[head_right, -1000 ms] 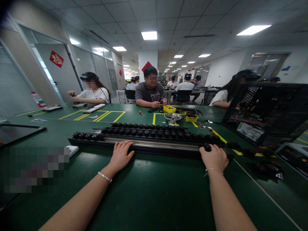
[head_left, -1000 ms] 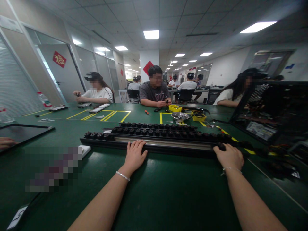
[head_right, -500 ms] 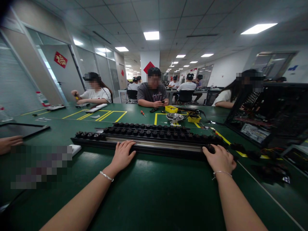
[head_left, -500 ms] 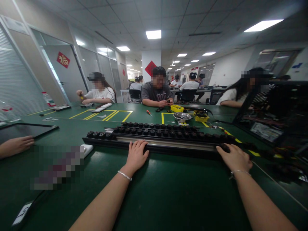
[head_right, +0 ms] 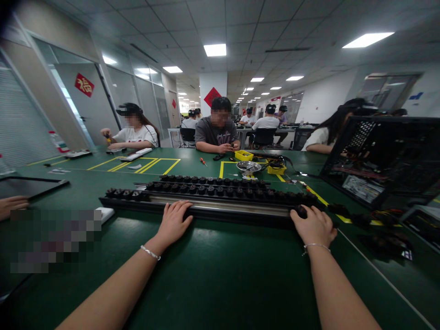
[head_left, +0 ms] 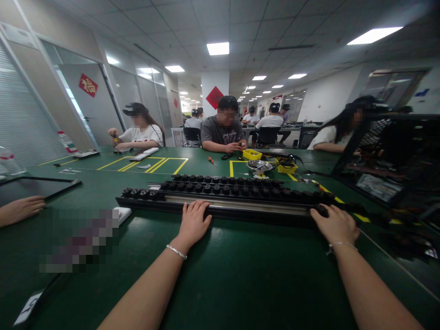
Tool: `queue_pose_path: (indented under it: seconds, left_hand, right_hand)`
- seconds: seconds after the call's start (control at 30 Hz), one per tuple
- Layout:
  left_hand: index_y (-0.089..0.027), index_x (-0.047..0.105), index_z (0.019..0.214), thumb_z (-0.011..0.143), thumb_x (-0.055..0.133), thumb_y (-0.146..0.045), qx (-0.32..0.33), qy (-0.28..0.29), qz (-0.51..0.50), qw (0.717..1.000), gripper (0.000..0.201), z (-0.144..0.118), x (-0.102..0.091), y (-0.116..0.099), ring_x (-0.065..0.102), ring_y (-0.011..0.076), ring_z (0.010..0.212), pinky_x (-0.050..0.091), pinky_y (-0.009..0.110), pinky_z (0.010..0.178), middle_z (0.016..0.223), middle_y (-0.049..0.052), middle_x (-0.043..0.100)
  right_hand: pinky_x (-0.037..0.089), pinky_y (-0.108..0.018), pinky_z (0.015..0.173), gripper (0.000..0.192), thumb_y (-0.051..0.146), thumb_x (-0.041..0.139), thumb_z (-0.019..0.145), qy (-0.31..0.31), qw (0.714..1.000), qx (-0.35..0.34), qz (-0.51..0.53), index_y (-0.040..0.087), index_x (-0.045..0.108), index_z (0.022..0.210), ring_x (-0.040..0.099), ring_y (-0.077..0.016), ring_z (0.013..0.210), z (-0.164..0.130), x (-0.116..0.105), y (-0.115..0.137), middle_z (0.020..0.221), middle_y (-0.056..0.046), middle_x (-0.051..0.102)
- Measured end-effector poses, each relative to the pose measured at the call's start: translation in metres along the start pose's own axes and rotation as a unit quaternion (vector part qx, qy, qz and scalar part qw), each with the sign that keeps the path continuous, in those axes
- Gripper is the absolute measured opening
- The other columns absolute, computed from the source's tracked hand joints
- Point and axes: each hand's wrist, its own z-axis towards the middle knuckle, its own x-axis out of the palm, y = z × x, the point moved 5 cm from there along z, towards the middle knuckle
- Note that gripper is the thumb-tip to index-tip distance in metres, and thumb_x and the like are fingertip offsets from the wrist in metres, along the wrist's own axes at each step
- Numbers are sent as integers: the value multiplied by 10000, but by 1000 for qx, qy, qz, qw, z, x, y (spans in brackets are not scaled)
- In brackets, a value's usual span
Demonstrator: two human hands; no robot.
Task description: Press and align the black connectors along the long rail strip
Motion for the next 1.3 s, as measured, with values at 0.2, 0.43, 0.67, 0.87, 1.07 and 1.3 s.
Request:
queue_pose_path:
  seconds: [0.2,0.43,0.67,0.87,1.07,1.3]
  left_hand:
    - [-276,519,1201,833,487,-322,1,1,0,1000,372,0,0,0,414,240,1238,171,539,1104,1293,41,547]
    - [-278,523,1201,831,491,-322,-2,2,0,1000,374,0,-1,-1,412,236,1238,173,529,1105,1290,42,550]
    - [-283,513,1201,838,475,-329,1,4,1,1000,368,0,0,0,409,238,1241,168,534,1107,1297,29,545]
    - [-275,507,1202,840,474,-329,3,3,5,1000,367,0,0,0,405,237,1246,164,537,1107,1303,29,541]
    - [-273,513,1198,838,478,-329,2,4,8,1000,366,0,0,-1,413,242,1238,170,536,1107,1299,34,544]
    - [-273,519,1194,835,484,-322,4,-3,10,1000,364,0,-1,-1,420,239,1233,185,538,1101,1291,33,548]
  right_hand:
    - [148,-572,1031,635,653,330,759,34,999,18,-22,296,515,1251,181,-333,1341,1,3,-5,1456,-106,322]
    - [164,-567,1026,653,677,322,753,36,998,40,-23,306,520,1253,99,-345,1368,-1,-3,-7,1488,-126,233]
    - [143,-570,1036,674,681,321,748,37,998,40,-15,285,522,1256,68,-359,1370,-5,-7,-4,1500,-139,186]
    - [133,-567,1036,682,707,327,734,26,998,64,-10,305,537,1244,47,-372,1373,0,-6,-15,1512,-117,153]
    - [145,-575,1032,683,700,362,732,35,997,72,5,290,540,1248,48,-398,1367,3,-5,-19,1516,-131,152]
    - [198,-531,1055,663,709,347,717,22,995,92,-13,354,525,1248,111,-354,1370,-1,-8,-16,1503,-68,207]
